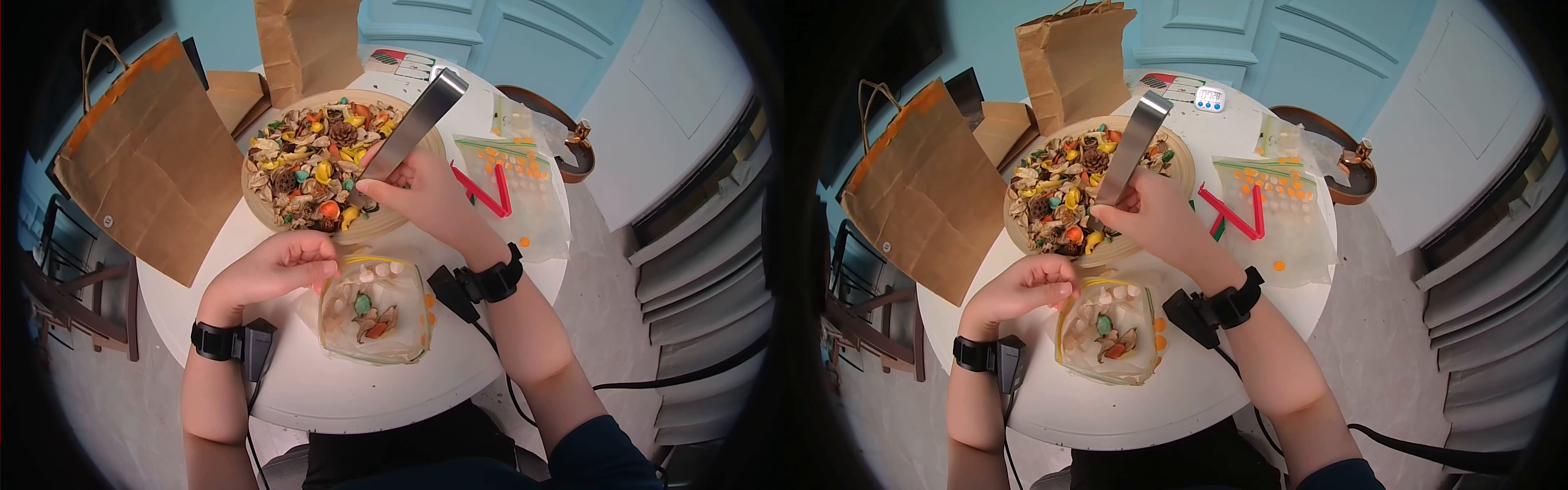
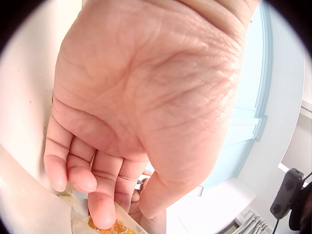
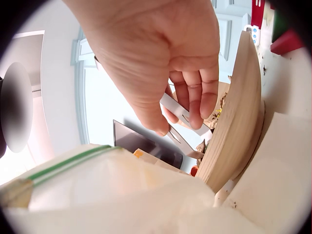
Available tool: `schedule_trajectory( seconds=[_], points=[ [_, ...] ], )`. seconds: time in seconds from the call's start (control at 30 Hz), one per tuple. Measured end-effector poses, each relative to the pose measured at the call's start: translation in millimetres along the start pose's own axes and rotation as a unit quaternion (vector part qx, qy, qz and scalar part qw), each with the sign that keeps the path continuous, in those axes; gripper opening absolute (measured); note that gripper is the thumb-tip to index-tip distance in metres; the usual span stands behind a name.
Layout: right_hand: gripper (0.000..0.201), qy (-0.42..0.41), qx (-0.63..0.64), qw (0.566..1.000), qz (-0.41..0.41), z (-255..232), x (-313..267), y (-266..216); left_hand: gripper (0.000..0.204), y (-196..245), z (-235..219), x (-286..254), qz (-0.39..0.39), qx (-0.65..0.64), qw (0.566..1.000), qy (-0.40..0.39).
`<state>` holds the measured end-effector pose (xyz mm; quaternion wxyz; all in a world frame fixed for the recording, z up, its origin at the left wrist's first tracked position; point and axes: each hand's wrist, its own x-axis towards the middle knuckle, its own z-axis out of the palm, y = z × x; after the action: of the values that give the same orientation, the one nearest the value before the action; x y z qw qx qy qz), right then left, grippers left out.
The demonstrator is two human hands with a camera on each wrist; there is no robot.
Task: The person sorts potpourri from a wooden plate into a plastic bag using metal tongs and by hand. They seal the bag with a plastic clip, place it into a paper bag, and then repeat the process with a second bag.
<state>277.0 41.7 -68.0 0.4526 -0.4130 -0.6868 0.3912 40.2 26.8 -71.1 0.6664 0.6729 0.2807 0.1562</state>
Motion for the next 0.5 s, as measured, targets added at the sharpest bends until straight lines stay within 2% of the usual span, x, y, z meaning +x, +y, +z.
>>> schedule_trajectory(
  seconds=[0.5],
  points=[
    [0.024, 0.012, -0.018, 0.999, 0.026, 1, -1, -6, 0.014, 0, 0, 0, 0.002, -0.004, 1.000, -0.002]
  ],
)
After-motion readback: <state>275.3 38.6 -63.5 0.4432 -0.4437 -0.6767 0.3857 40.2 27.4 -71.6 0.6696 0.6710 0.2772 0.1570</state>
